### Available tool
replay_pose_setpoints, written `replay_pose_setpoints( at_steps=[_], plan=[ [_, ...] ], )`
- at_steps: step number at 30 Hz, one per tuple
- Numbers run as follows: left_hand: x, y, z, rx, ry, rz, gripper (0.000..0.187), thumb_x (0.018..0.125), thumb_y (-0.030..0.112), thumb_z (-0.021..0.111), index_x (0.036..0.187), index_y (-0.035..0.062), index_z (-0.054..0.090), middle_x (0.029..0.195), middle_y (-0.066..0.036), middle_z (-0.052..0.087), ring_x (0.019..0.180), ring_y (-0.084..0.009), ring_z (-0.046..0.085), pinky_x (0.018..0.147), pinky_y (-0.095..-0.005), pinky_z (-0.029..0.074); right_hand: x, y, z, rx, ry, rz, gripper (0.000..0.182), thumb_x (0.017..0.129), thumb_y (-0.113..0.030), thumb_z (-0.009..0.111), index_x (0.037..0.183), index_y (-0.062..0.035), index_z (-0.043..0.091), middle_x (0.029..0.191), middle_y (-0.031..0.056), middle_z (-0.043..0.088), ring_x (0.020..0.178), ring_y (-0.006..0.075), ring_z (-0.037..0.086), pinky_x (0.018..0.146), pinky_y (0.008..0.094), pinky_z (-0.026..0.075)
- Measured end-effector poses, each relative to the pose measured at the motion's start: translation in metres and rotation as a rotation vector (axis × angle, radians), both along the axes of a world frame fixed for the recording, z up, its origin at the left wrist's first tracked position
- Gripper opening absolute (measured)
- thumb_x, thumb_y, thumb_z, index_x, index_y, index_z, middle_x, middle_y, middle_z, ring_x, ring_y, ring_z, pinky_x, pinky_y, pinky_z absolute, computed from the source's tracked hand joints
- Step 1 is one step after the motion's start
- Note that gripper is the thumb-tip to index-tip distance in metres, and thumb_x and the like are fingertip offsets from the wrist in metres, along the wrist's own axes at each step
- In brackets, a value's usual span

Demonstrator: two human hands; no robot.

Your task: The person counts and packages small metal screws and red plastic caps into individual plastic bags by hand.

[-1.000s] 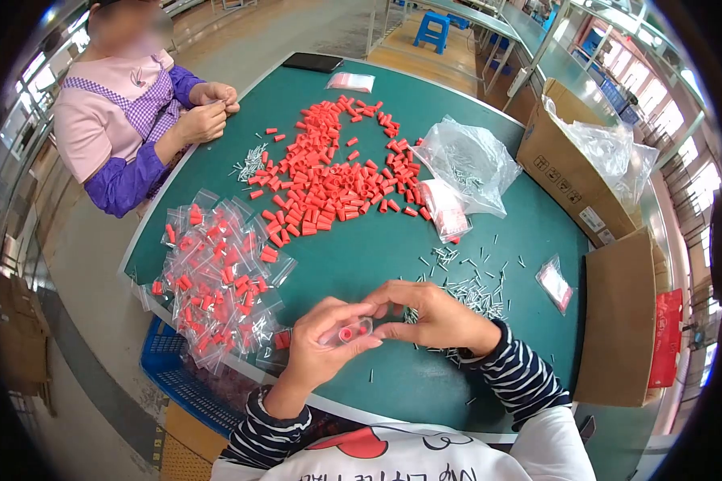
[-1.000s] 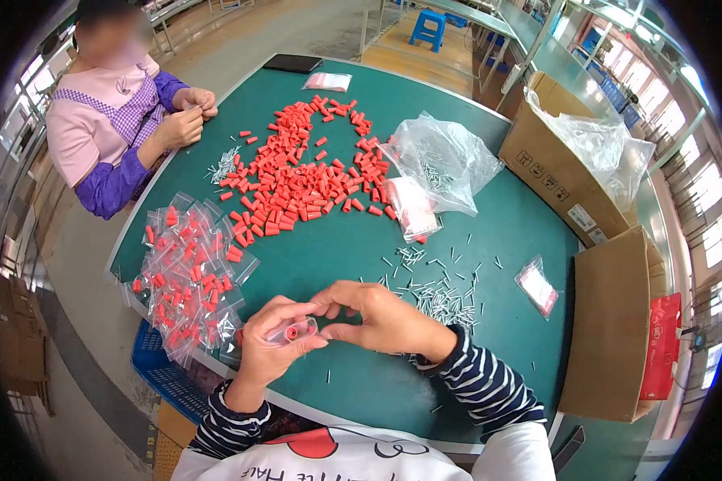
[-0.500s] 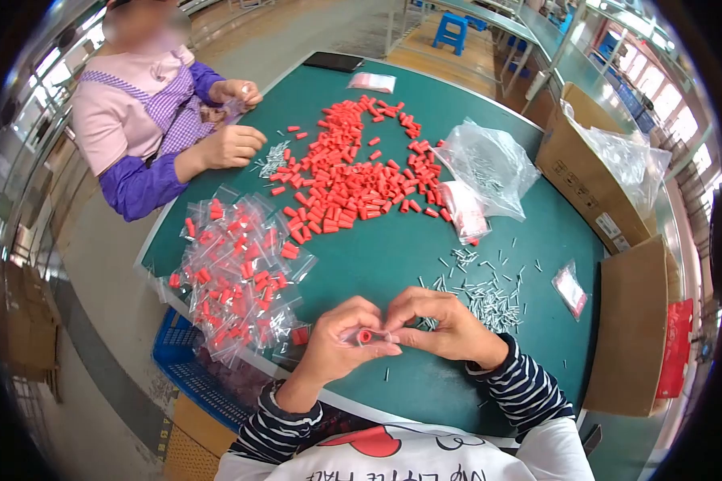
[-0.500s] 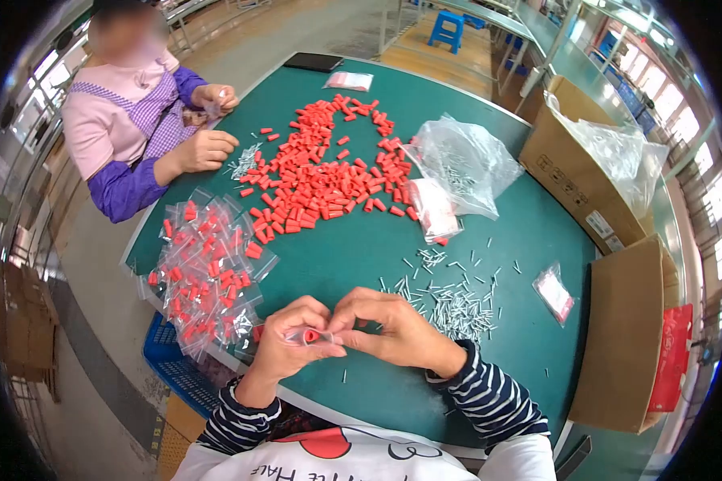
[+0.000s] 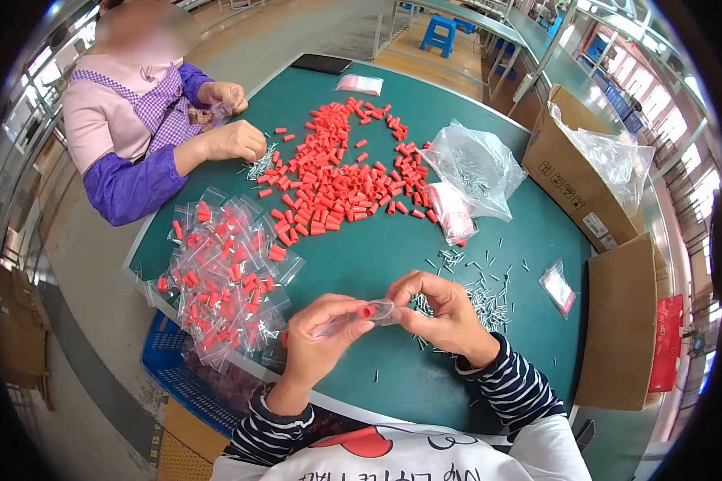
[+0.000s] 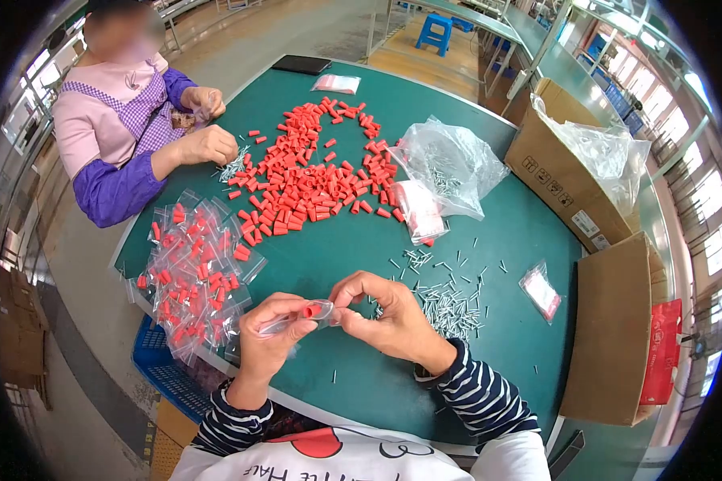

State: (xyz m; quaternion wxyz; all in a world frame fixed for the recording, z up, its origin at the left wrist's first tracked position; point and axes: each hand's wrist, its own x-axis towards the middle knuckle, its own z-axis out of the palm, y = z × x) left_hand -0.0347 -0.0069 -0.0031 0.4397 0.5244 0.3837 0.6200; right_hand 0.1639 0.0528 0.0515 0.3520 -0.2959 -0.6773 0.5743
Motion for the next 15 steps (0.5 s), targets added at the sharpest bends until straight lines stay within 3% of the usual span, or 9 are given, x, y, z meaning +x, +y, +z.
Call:
replay_pose_setpoints(
  at_steps=[6, 9, 15],
  plan=[
    [-0.001, -0.002, 0.004, 0.033, 0.107, 0.101, 0.014, 0.086, 0.001, 0.072, 0.1, -0.0019, 0.069, 0.095, -0.008, 0.065, 0.083, -0.0124, 0.061, 0.071, -0.0247, 0.05, -0.002, -0.009, 0.0, -0.013, 0.003, -0.049, 0.013, 0.086, -0.008, 0.071, 0.096, -0.0029, 0.065, 0.093, 0.0049, 0.067, 0.087, 0.0123, 0.062, 0.078, 0.0278, 0.049],
    [0.002, -0.002, 0.007, 0.081, 0.149, 0.113, 0.007, 0.088, -0.001, 0.068, 0.094, -0.0023, 0.066, 0.092, -0.009, 0.064, 0.076, -0.0099, 0.056, 0.066, -0.0236, 0.046, 0.003, -0.01, 0.0, 0.101, -0.096, -0.007, 0.01, 0.088, -0.006, 0.071, 0.096, -0.0028, 0.065, 0.094, 0.0048, 0.065, 0.086, 0.013, 0.06, 0.079, 0.0268, 0.047],
    [0.005, -0.004, 0.014, 0.011, 0.072, 0.055, 0.006, 0.088, 0.001, 0.069, 0.091, -0.0014, 0.065, 0.091, -0.009, 0.064, 0.075, -0.01, 0.056, 0.065, -0.0244, 0.047, 0.001, -0.01, -0.003, 0.181, -0.147, -0.088, 0.012, 0.092, -0.012, 0.067, 0.096, -0.0011, 0.065, 0.091, 0.0088, 0.066, 0.079, 0.0164, 0.063, 0.071, 0.0285, 0.049]
  ],
)
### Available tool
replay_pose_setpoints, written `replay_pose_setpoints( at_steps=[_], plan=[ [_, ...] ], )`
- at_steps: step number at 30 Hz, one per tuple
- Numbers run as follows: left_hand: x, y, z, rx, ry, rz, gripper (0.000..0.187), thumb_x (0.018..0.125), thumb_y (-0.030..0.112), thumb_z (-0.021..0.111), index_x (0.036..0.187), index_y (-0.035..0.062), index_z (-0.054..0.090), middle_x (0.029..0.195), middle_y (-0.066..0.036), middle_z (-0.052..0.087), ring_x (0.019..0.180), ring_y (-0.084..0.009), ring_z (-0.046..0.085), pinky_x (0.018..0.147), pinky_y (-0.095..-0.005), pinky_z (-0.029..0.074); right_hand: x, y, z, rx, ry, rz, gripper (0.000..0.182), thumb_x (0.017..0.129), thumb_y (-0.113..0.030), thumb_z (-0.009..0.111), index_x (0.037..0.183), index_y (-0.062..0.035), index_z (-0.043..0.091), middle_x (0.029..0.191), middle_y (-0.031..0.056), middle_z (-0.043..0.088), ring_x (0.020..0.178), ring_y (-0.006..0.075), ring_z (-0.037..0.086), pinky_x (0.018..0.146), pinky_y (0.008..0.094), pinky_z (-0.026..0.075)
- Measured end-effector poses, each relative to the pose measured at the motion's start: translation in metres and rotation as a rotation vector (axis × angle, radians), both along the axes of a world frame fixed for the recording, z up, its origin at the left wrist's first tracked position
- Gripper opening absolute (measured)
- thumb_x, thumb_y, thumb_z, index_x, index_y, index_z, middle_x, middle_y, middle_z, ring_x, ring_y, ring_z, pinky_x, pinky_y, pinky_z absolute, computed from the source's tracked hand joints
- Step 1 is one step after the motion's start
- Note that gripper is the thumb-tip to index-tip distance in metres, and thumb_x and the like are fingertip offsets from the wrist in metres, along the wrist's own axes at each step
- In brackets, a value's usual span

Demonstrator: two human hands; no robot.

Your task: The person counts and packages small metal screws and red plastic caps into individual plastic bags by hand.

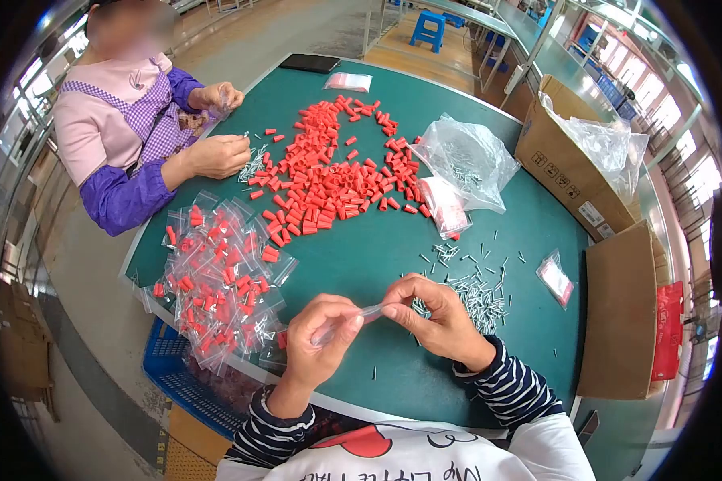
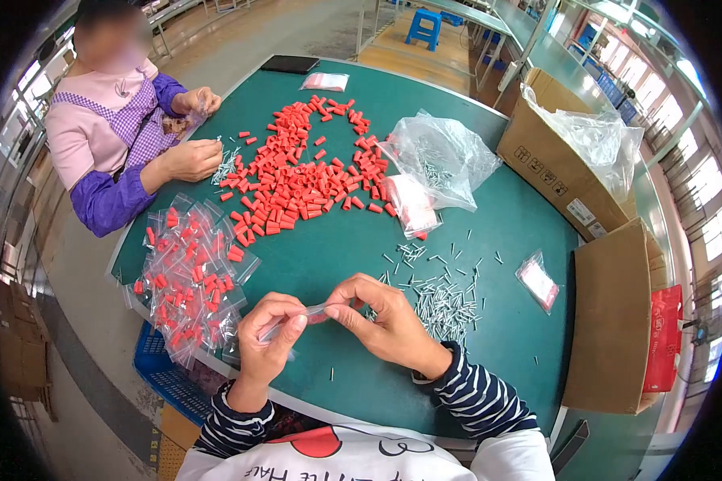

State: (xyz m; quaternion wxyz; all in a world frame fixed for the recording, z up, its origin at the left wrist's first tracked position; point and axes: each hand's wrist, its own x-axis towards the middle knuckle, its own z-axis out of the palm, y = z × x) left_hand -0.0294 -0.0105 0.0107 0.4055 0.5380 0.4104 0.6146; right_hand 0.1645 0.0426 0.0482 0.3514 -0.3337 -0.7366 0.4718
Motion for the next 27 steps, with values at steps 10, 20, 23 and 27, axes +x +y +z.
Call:
replay_pose_setpoints(
  at_steps=[10, 20, 23, 27],
  plan=[
    [-0.001, 0.001, -0.003, 0.028, 0.06, 0.036, 0.011, 0.084, 0.002, 0.074, 0.092, 0.0002, 0.067, 0.092, -0.009, 0.063, 0.077, -0.0126, 0.06, 0.065, -0.0245, 0.049, -0.004, -0.001, 0.007, 0.115, -0.054, 0.021, 0.008, 0.089, -0.007, 0.066, 0.092, -0.0007, 0.061, 0.089, 0.0114, 0.064, 0.082, 0.0257, 0.063, 0.073, 0.0346, 0.049],
    [-0.019, -0.021, 0.008, 0.037, 0.191, 0.011, 0.012, 0.079, 0.0, 0.075, 0.089, 0.0003, 0.069, 0.089, -0.009, 0.064, 0.076, -0.0148, 0.061, 0.064, -0.0253, 0.049, -0.017, -0.014, 0.01, 0.149, -0.014, 0.158, 0.011, 0.087, -0.007, 0.068, 0.095, -0.0022, 0.063, 0.092, 0.0112, 0.063, 0.087, 0.03, 0.062, 0.078, 0.0382, 0.049],
    [-0.054, -0.055, 0.025, -0.028, 0.353, 0.133, 0.014, 0.078, -0.003, 0.075, 0.091, 0.002, 0.073, 0.088, -0.008, 0.067, 0.072, -0.0143, 0.061, 0.062, -0.0254, 0.048, -0.03, -0.022, 0.006, 0.186, 0.001, 0.207, 0.015, 0.087, -0.008, 0.068, 0.099, -0.0017, 0.063, 0.094, 0.0112, 0.063, 0.088, 0.0313, 0.062, 0.08, 0.0397, 0.05],
    [-0.119, -0.116, 0.036, -0.203, 0.516, 0.488, 0.022, 0.075, -0.004, 0.075, 0.097, -0.0006, 0.073, 0.086, -0.007, 0.065, 0.071, -0.0124, 0.058, 0.061, -0.0233, 0.045, -0.041, -0.024, -0.004, 0.252, -0.233, 0.302, 0.034, 0.086, -0.017, 0.069, 0.115, -0.0003, 0.059, 0.114, 0.0132, 0.056, 0.1, 0.0329, 0.06, 0.085, 0.04, 0.052]
  ],
)
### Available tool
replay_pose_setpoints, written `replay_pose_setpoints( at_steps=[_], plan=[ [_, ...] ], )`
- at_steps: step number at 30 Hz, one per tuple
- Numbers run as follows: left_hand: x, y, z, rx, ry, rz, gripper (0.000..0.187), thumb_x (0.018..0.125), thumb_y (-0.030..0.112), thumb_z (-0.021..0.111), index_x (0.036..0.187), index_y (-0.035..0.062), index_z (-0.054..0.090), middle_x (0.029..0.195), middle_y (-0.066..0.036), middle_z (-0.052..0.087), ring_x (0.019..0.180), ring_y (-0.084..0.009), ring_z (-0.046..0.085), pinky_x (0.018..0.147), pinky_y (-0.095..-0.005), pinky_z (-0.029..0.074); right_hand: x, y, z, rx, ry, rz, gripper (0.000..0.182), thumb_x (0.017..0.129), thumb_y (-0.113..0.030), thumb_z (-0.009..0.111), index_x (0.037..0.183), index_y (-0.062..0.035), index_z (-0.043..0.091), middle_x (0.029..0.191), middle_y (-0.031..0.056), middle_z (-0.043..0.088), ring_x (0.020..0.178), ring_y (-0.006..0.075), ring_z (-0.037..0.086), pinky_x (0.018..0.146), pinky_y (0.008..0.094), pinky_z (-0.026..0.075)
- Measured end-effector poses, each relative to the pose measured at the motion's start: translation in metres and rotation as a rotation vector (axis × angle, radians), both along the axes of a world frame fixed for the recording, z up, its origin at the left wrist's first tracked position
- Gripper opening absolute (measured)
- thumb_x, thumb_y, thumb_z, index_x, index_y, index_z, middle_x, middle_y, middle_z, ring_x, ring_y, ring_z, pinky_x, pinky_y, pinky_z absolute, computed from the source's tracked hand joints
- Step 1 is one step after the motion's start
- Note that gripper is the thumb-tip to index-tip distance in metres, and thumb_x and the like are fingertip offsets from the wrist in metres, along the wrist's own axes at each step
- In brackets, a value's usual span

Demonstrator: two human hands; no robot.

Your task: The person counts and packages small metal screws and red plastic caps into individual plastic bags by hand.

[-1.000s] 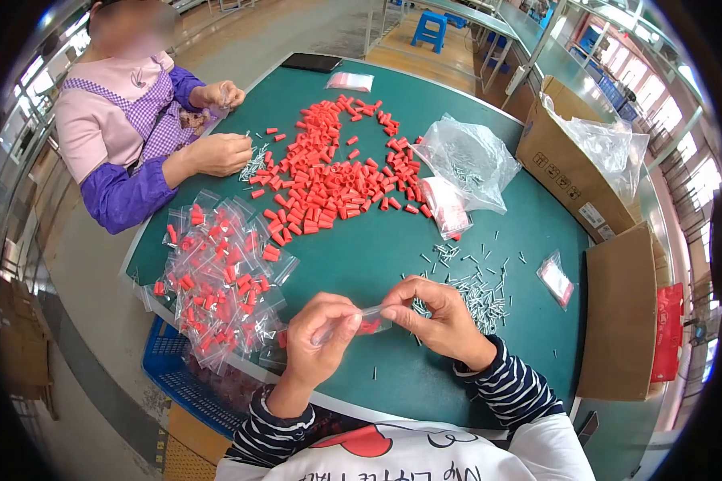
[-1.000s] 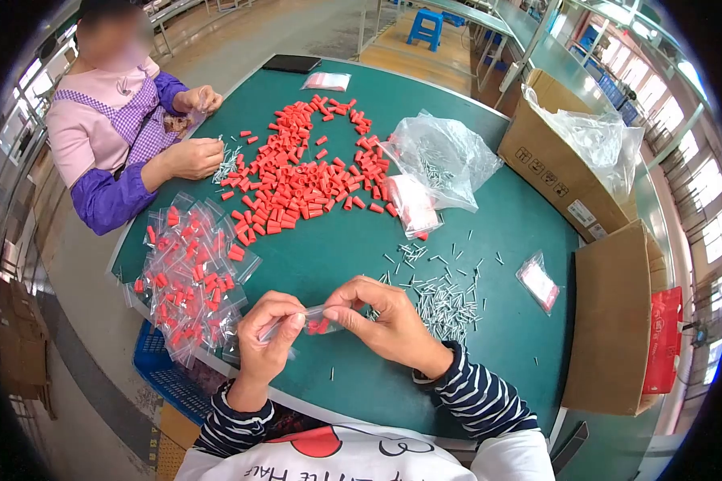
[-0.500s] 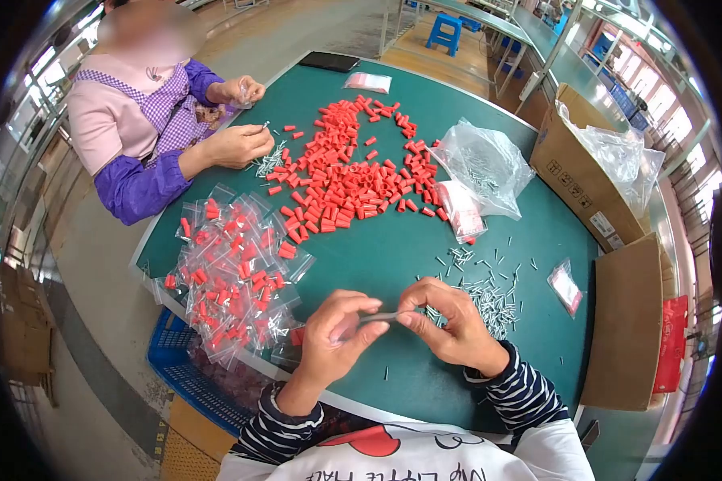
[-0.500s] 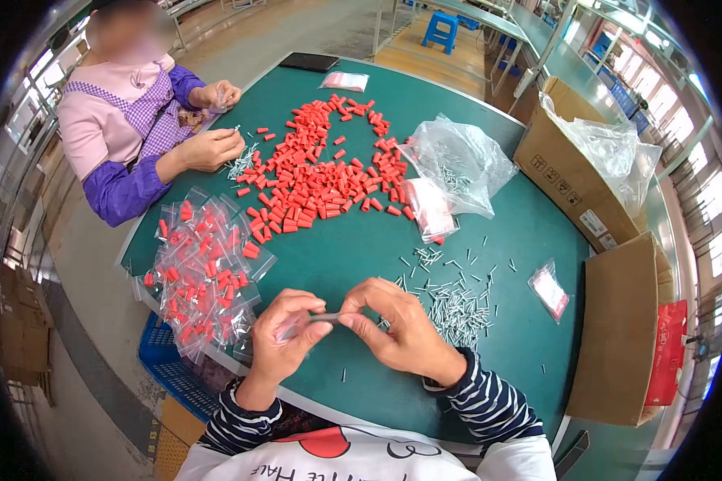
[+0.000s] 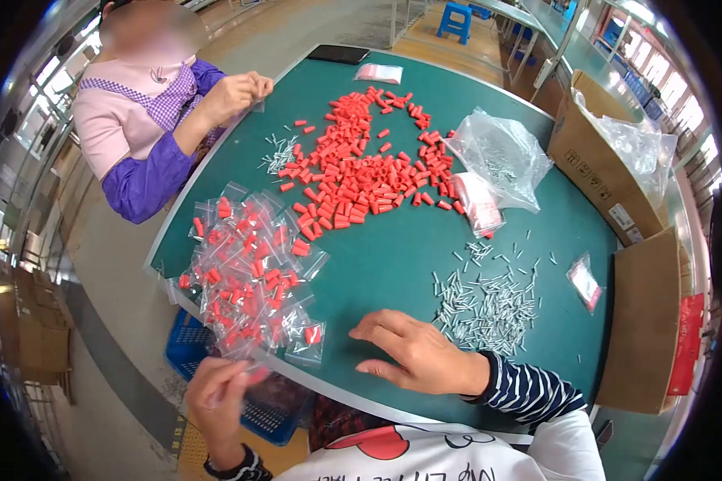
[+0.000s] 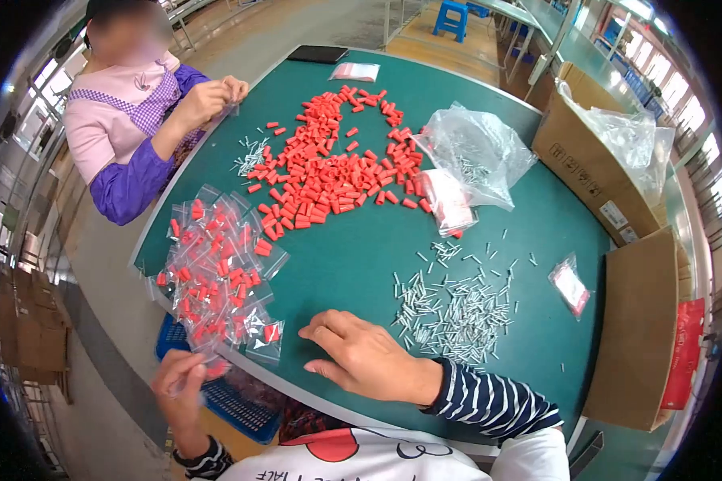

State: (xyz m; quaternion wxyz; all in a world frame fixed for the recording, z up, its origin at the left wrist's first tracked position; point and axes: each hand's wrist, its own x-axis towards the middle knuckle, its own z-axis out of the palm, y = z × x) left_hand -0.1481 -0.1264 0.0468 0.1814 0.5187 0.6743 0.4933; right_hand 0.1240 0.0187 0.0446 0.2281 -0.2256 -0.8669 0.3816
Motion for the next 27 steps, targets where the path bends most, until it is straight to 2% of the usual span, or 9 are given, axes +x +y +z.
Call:
replay_pose_setpoints(
  at_steps=[1, 3, 6, 10, 12, 14, 17, 21, 27],
  plan=[
    [-0.017, -0.016, -0.003, -0.082, -0.012, 0.042, 0.022, 0.076, -0.004, 0.075, 0.098, -0.0009, 0.072, 0.087, -0.007, 0.064, 0.072, -0.012, 0.058, 0.061, -0.0229, 0.045, -0.002, 0.001, -0.005, 0.006, -0.062, 0.054, 0.048, 0.085, -0.021, 0.07, 0.124, 0.001, 0.054, 0.119, 0.0153, 0.052, 0.105, 0.0343, 0.057, 0.087, 0.0404, 0.051],
    [-0.044, -0.036, -0.005, -0.243, -0.04, 0.136, 0.023, 0.077, -0.004, 0.074, 0.1, -0.0015, 0.072, 0.087, -0.007, 0.063, 0.074, -0.0111, 0.056, 0.06, -0.0221, 0.044, -0.012, 0.0, -0.009, 0.057, -0.076, 0.052, 0.053, 0.083, -0.021, 0.071, 0.127, 0.002, 0.051, 0.121, 0.0179, 0.051, 0.106, 0.0358, 0.057, 0.088, 0.0411, 0.051],
    [-0.069, -0.023, -0.002, -0.127, 0.22, 0.158, 0.025, 0.08, -0.003, 0.073, 0.104, -0.0016, 0.071, 0.092, -0.007, 0.063, 0.074, -0.0105, 0.055, 0.059, -0.0215, 0.042, -0.036, 0.005, -0.014, 0.173, -0.095, 0.065, 0.061, 0.081, -0.021, 0.073, 0.13, 0.0043, 0.048, 0.126, 0.0234, 0.049, 0.107, 0.0376, 0.056, 0.089, 0.0418, 0.051],
    [-0.077, 0.076, 0.007, 0.018, 0.377, -0.029, 0.033, 0.079, -0.001, 0.074, 0.112, 0.0024, 0.069, 0.106, -0.008, 0.061, 0.079, -0.0122, 0.058, 0.059, -0.0227, 0.045, -0.079, 0.014, -0.025, 0.333, -0.191, -0.018, 0.065, 0.08, -0.023, 0.072, 0.131, 0.0068, 0.046, 0.132, 0.0296, 0.047, 0.108, 0.0374, 0.057, 0.089, 0.0412, 0.051],
    [-0.06, 0.133, 0.011, 0.106, 0.367, -0.181, 0.033, 0.08, 0.005, 0.074, 0.113, 0.0055, 0.069, 0.109, -0.009, 0.061, 0.083, -0.0173, 0.062, 0.065, -0.0272, 0.049, -0.099, 0.009, -0.032, 0.343, -0.232, 0.013, 0.066, 0.081, -0.027, 0.071, 0.133, 0.0054, 0.045, 0.133, 0.0304, 0.046, 0.109, 0.0396, 0.056, 0.09, 0.0434, 0.05],
    [-0.054, 0.183, 0.008, 0.141, 0.604, -0.269, 0.034, 0.083, 0.015, 0.073, 0.115, 0.0039, 0.068, 0.109, -0.01, 0.061, 0.093, -0.022, 0.063, 0.075, -0.0324, 0.051, -0.112, 0.002, -0.035, 0.373, -0.263, 0.033, 0.067, 0.081, -0.028, 0.071, 0.133, 0.0052, 0.045, 0.133, 0.0304, 0.046, 0.11, 0.0387, 0.056, 0.091, 0.0434, 0.05],
    [-0.05, 0.225, 0.002, -0.159, 0.633, -0.242, 0.035, 0.078, 0.021, 0.077, 0.11, 0.0074, 0.071, 0.107, -0.011, 0.062, 0.094, -0.0266, 0.063, 0.079, -0.0374, 0.051, -0.113, -0.001, -0.033, 0.409, -0.247, 0.09, 0.069, 0.079, -0.029, 0.072, 0.133, 0.0053, 0.046, 0.135, 0.0306, 0.046, 0.113, 0.0373, 0.056, 0.092, 0.0422, 0.05],
    [-0.083, 0.214, -0.026, -0.196, 0.572, -0.373, 0.031, 0.073, 0.024, 0.08, 0.1, 0.0095, 0.074, 0.102, -0.008, 0.062, 0.093, -0.0248, 0.063, 0.081, -0.035, 0.05, -0.095, 0.012, -0.018, 0.274, -0.242, -0.11, 0.076, 0.079, -0.034, 0.074, 0.136, 0.0066, 0.044, 0.137, 0.0346, 0.04, 0.115, 0.0415, 0.052, 0.094, 0.0433, 0.049],
    [-0.104, 0.168, -0.002, -0.338, 0.451, -0.562, 0.026, 0.075, 0.017, 0.08, 0.099, 0.0094, 0.074, 0.098, -0.008, 0.064, 0.084, -0.0206, 0.063, 0.074, -0.0307, 0.05, -0.097, 0.018, -0.031, 0.257, -0.203, -0.041, 0.081, 0.077, -0.043, 0.075, 0.134, 0.0057, 0.045, 0.135, 0.0331, 0.043, 0.106, 0.0411, 0.056, 0.089, 0.0451, 0.05]
  ],
)
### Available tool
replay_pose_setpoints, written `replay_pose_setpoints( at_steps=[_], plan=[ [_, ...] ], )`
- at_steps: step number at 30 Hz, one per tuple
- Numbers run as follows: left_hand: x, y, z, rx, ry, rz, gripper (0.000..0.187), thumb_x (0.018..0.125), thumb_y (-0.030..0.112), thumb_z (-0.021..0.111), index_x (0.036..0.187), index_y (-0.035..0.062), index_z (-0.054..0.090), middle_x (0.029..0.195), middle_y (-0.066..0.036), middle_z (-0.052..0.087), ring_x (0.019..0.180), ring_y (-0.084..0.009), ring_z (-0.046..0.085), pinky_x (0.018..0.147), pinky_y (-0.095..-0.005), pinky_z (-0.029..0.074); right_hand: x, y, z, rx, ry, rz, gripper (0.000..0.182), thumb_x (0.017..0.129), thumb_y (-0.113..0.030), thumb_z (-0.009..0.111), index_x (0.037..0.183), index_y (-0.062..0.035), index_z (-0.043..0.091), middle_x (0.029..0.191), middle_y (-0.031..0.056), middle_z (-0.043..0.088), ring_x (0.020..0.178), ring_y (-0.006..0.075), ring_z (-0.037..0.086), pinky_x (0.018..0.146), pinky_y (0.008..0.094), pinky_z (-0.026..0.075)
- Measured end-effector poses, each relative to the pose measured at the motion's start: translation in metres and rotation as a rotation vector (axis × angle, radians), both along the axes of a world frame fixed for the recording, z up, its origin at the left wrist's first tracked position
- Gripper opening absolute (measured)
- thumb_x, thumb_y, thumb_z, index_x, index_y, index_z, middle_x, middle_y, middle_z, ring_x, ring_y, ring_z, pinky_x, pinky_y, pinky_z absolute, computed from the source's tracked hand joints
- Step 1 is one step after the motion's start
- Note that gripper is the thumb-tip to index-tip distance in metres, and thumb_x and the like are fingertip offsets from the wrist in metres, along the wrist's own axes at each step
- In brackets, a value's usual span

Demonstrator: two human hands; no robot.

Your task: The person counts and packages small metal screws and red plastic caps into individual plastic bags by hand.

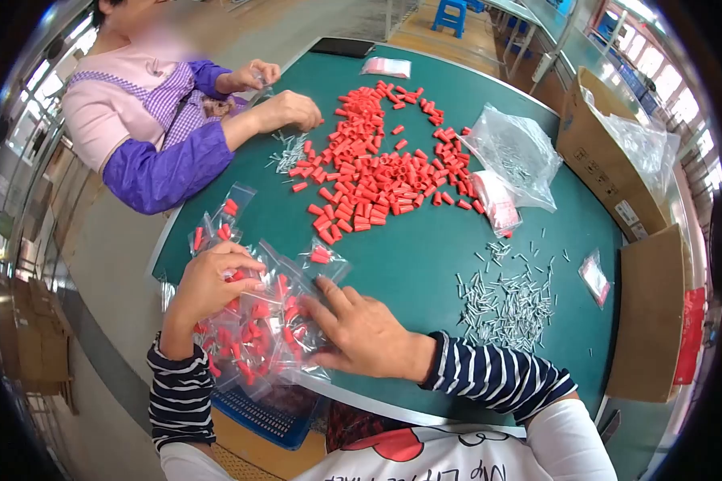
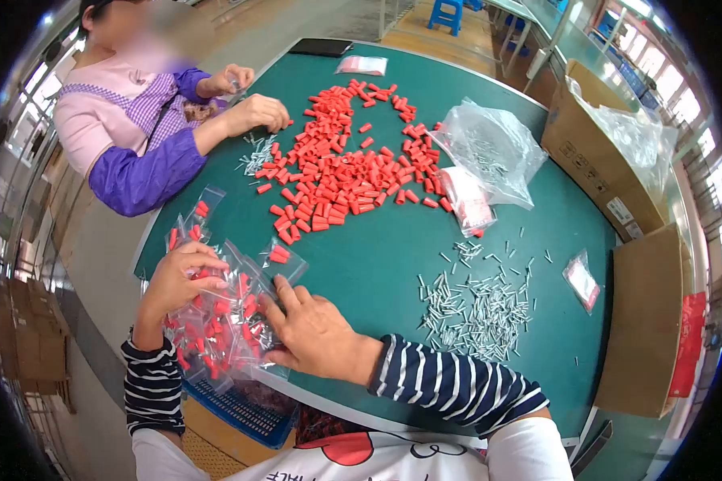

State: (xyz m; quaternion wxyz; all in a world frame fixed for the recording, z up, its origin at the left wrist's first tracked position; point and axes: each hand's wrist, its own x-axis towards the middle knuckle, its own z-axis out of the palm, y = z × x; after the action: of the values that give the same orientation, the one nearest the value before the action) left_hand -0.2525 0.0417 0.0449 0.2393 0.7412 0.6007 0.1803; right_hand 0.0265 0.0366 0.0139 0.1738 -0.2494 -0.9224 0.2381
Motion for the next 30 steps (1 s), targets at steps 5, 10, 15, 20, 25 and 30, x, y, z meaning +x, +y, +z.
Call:
replay_pose_setpoints(
  at_steps=[5, 10, 15, 20, 25, 30],
  plan=[
    [-0.044, 0.015, 0.002, 0.236, -0.223, 0.165, 0.024, 0.084, 0.016, 0.075, 0.105, 0.0048, 0.072, 0.098, -0.01, 0.064, 0.088, -0.0195, 0.062, 0.077, -0.0319, 0.049, 0.008, 0.001, 0.009, 0.022, 0.05, 0.015, 0.088, 0.075, -0.053, 0.075, 0.135, 0.005, 0.045, 0.137, 0.0339, 0.041, 0.113, 0.0452, 0.055, 0.088, 0.0473, 0.052],
    [-0.084, 0.056, -0.035, 0.413, -0.016, 0.31, 0.031, 0.084, 0.021, 0.076, 0.111, 0.0073, 0.071, 0.098, -0.01, 0.063, 0.089, -0.021, 0.062, 0.078, -0.0322, 0.049, 0.009, 0.015, 0.008, 0.059, -0.112, -0.007, 0.117, 0.061, -0.06, 0.08, 0.142, 0.0094, 0.033, 0.141, 0.0406, 0.031, 0.117, 0.0483, 0.051, 0.093, 0.0465, 0.05],
    [-0.05, 0.062, -0.045, 0.212, -0.023, 0.257, 0.029, 0.083, 0.024, 0.076, 0.109, 0.0112, 0.073, 0.089, -0.006, 0.06, 0.081, -0.0186, 0.059, 0.072, -0.0302, 0.048, -0.019, 0.004, 0.006, -0.009, -0.129, 0.023, 0.115, 0.062, -0.053, 0.082, 0.142, 0.0108, 0.03, 0.14, 0.0401, 0.032, 0.119, 0.0478, 0.05, 0.094, 0.0443, 0.051],
    [-0.037, 0.017, -0.035, 0.101, -0.089, 0.024, 0.019, 0.083, 0.021, 0.076, 0.099, 0.0107, 0.076, 0.082, -0.004, 0.059, 0.075, -0.015, 0.057, 0.067, -0.0282, 0.046, -0.047, -0.017, -0.007, -0.053, -0.058, -0.001, 0.099, 0.069, -0.033, 0.082, 0.139, 0.0138, 0.031, 0.14, 0.0399, 0.035, 0.118, 0.0458, 0.053, 0.092, 0.0411, 0.053],
    [-0.06, -0.052, -0.013, -0.167, -0.163, 0.053, 0.017, 0.084, 0.017, 0.075, 0.097, 0.0063, 0.076, 0.083, -0.003, 0.061, 0.077, -0.0129, 0.059, 0.069, -0.0277, 0.048, -0.09, -0.061, -0.028, -0.034, -0.026, 0.053, 0.085, 0.071, -0.023, 0.078, 0.137, 0.0127, 0.037, 0.14, 0.0392, 0.035, 0.112, 0.044, 0.057, 0.09, 0.0421, 0.053],
    [-0.073, -0.109, 0.021, -0.507, -0.279, 0.248, 0.017, 0.087, 0.015, 0.073, 0.098, 0.0018, 0.074, 0.088, -0.004, 0.065, 0.081, -0.0117, 0.062, 0.075, -0.0254, 0.049, -0.075, -0.082, -0.001, -0.243, 0.162, 0.344, 0.061, 0.083, -0.022, 0.07, 0.133, 0.0025, 0.046, 0.131, 0.0271, 0.044, 0.115, 0.0386, 0.053, 0.087, 0.0415, 0.053]
  ],
)
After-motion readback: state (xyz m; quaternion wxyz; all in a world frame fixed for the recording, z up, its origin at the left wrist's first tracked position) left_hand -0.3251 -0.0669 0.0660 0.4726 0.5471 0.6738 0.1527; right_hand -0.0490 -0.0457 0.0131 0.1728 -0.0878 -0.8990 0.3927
